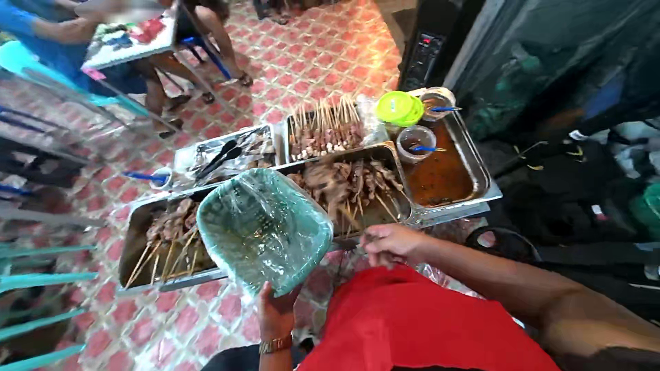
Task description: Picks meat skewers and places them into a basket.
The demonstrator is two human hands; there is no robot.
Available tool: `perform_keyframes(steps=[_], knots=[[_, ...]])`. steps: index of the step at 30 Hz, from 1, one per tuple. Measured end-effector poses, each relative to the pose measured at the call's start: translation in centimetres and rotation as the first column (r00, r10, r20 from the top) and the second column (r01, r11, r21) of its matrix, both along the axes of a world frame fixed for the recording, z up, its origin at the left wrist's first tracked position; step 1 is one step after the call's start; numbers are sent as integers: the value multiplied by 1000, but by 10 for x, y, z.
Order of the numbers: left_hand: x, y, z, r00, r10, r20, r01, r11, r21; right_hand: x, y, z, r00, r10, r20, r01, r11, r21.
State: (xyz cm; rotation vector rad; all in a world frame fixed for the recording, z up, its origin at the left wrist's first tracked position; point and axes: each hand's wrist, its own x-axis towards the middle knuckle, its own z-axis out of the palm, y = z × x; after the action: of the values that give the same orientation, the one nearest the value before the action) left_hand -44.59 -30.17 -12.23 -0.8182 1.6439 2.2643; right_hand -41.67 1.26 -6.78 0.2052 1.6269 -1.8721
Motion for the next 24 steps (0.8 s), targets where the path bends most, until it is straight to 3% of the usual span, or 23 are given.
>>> perform_keyframes(steps=[2,4,6,8,11,14,17,19,21,24], knots=[[-4,18,4,1000,7,0,-7,1000,-29,-15,-31,0,996,75,-45,-79,993,-88],[-5,30,3,1000,-1,-21,1,1000,-28,-32,-58,-3,979,188,-80,-194,979,-69],[-4,39,3,1000,10,-29,-9,1000,8,-46,-71,5,913,394,-102,-383,917,112],[-3,43,2,996,87,-27,-85,994,64,-49,-65,23,861,499,-99,-461,848,260],[5,24,-7,984,167,-58,-154,973,174,-46,-29,20,938,339,-68,-304,903,303],[11,-9,-12,964,239,-120,-219,964,153,-63,-6,-50,996,20,87,-49,938,343],[7,-43,-6,962,227,-149,-219,973,69,-76,-15,-112,925,-231,301,187,968,169],[1,-65,-1,968,208,-140,-205,978,38,-85,-29,-132,863,-353,362,357,932,57],[-6,-86,1,974,186,-131,-184,983,24,-92,-38,-138,823,-465,327,486,874,20],[-12,-112,0,981,156,-117,-153,987,39,-91,-39,-133,816,-526,240,538,843,17]])
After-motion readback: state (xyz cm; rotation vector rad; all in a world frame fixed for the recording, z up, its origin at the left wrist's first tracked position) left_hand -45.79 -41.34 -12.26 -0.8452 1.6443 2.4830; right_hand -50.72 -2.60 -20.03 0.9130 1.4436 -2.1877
